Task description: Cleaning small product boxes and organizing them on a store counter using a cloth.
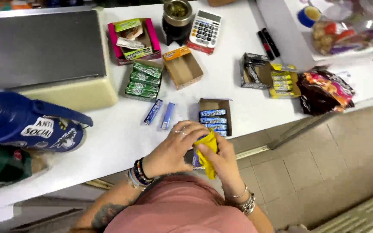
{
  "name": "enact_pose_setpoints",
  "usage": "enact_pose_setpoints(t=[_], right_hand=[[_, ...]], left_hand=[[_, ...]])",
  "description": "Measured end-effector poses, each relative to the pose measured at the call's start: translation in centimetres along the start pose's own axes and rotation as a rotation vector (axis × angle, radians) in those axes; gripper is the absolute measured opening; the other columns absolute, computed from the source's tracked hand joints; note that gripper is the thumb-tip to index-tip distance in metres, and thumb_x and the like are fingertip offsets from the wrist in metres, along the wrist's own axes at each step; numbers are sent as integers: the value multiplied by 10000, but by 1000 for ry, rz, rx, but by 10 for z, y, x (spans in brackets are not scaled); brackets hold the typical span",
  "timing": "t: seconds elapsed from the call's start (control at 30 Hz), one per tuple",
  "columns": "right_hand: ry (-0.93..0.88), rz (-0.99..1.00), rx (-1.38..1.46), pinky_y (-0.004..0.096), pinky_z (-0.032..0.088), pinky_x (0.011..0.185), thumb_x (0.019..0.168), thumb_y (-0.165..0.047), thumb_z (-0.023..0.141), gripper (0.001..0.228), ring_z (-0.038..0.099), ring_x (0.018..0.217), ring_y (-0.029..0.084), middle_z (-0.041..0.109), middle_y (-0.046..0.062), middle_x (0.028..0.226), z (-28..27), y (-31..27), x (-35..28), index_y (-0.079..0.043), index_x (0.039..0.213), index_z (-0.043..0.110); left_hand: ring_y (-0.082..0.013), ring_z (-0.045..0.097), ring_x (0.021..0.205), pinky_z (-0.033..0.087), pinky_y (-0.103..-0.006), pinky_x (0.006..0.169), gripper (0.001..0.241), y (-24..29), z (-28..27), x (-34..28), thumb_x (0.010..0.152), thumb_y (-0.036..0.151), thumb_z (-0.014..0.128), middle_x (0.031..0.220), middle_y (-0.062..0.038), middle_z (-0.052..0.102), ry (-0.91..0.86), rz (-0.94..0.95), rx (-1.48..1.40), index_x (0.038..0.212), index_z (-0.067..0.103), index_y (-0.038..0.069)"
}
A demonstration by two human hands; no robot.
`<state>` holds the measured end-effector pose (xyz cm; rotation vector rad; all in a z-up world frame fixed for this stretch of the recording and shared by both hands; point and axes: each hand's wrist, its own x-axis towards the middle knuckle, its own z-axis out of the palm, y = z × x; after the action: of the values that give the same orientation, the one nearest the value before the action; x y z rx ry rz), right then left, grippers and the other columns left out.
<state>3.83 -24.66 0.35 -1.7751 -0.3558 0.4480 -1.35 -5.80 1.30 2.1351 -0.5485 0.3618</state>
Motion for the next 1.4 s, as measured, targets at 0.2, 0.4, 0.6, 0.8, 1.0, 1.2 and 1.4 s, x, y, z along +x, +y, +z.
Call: enact_pose_setpoints(t=[0.2, 0.4, 0.6, 0.8, 1.0, 1.2, 1.4], right_hand=[[-174, -33, 497, 259, 521, 651, 928, -454, 708, 455, 618, 737, 129, 664, 53, 915, -14, 30, 2, -13, 1030, 667], [-570, -10, 745, 255, 600, 692, 821, -566, 856, 679, 710, 777, 139, 739, 71, 982, -24, 49, -7, 13, 1130, 682], [-262, 56, 903, 301, 611, 672, 783, -373, 901, 554, 725, 748, 194, 740, 117, 937, -52, 53, -1, 14, 1087, 648], [151, 249, 609, 267, 520, 539, 986, -303, 638, 280, 630, 589, 166, 698, 64, 775, -103, 48, 28, -29, 989, 695], [24, 70, -197, 254, 454, 471, 915, -359, 618, 351, 516, 518, 96, 585, -5, 635, -161, 28, 38, -154, 1200, 609], [-456, 71, -656, 304, 465, 622, 933, -320, 599, 697, 546, 571, 155, 626, 16, 657, -151, 29, 63, -310, 1591, 372], [-633, -4, -831, 524, 551, 818, 828, -387, 711, 938, 733, 950, 434, 781, 187, 972, -138, 18, 102, -161, 1623, 270]], left_hand=[[-337, 458, 1407, 388, -505, 1205, 871, -2, 13, 3, 689, 271, 907, 1432, -110, 537, 45, 89, -299, 1426, 491, 65], [-312, 459, 1430, 442, -378, 1136, 996, 6, 27, 25, 655, 360, 934, 1444, -162, 477, 78, -29, -749, 1457, 433, 47], [-292, 438, 1433, 322, -433, 1233, 970, 13, 35, 59, 668, 408, 858, 1499, -136, 459, -153, 7, -685, 1460, 420, 60], [-345, 379, 1498, 279, -473, 1276, 941, 10, 56, 59, 675, 416, 879, 1567, -178, 397, -88, -35, -612, 1423, 416, 81], [-116, 579, 827, 521, -229, 726, 1048, -28, 73, 42, 619, 269, 941, 1420, -96, 422, 78, -529, -946, 1450, 314, 144], [-174, 610, 1104, 553, -264, 932, 302, -60, 85, 57, 904, 173, 734, 1215, -55, 516, 338, -618, -415, 1202, 699, 146], [-305, 662, 1108, 546, -408, 940, 292, -80, 89, 77, 1030, 51, 574, 1187, -105, 596, 366, -478, -52, 1281, 706, 120]])
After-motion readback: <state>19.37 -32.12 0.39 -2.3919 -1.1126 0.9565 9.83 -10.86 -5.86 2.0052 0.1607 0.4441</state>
